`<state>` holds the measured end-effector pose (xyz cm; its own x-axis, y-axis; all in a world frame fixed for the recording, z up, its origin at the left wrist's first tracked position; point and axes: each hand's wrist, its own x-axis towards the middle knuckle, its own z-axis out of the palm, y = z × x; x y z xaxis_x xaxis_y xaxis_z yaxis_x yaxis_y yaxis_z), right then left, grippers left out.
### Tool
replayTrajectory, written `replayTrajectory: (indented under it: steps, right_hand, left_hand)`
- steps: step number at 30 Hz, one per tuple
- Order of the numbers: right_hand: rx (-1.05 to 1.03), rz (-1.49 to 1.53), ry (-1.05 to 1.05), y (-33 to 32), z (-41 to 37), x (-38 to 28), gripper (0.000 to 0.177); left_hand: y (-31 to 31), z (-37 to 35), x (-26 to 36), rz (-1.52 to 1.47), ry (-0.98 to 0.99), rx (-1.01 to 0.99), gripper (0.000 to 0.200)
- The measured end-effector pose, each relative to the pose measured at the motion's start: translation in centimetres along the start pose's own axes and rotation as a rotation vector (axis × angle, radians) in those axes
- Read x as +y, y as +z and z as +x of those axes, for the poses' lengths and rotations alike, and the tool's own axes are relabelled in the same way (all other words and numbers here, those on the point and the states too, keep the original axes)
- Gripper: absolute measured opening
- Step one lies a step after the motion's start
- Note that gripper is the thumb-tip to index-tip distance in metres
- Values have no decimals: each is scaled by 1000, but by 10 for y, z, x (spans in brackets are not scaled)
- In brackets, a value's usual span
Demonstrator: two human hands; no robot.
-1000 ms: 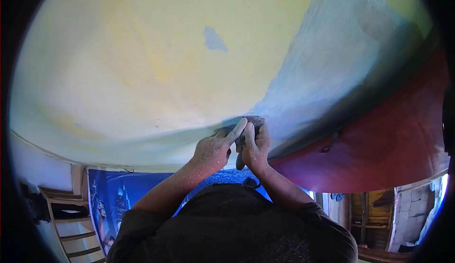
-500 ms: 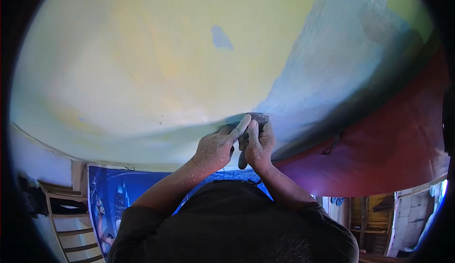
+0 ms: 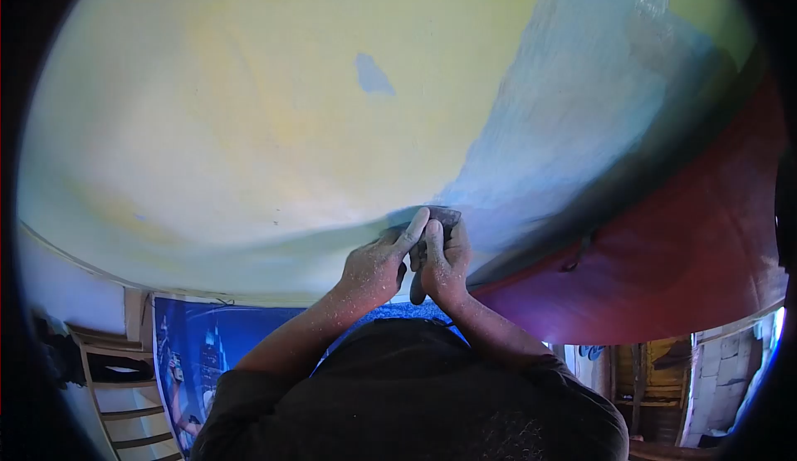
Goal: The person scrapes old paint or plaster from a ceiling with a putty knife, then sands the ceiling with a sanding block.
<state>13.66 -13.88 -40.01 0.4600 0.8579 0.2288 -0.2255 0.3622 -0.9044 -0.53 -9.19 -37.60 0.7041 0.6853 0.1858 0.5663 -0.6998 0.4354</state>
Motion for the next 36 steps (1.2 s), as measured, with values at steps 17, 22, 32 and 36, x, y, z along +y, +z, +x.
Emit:
replayTrajectory:
  steps: [17,22,32,36]
  right_hand:
    - [-3,34,5,-1,2,-3,24]
    - [16,-72,-14,-5,4,5,25]
    - [10,-69,-37,-3,6,-2,21]
    - [-4,-78,47,-3,6,-9,20]
  left_hand:
    - [-2,-5,3,-37,82,83,106]
    - [10,-9,2,-109,-7,37,104]
    - [8,-6,3,-78,20,36,108]
    - [9,-9,0,-74,58,66,107]
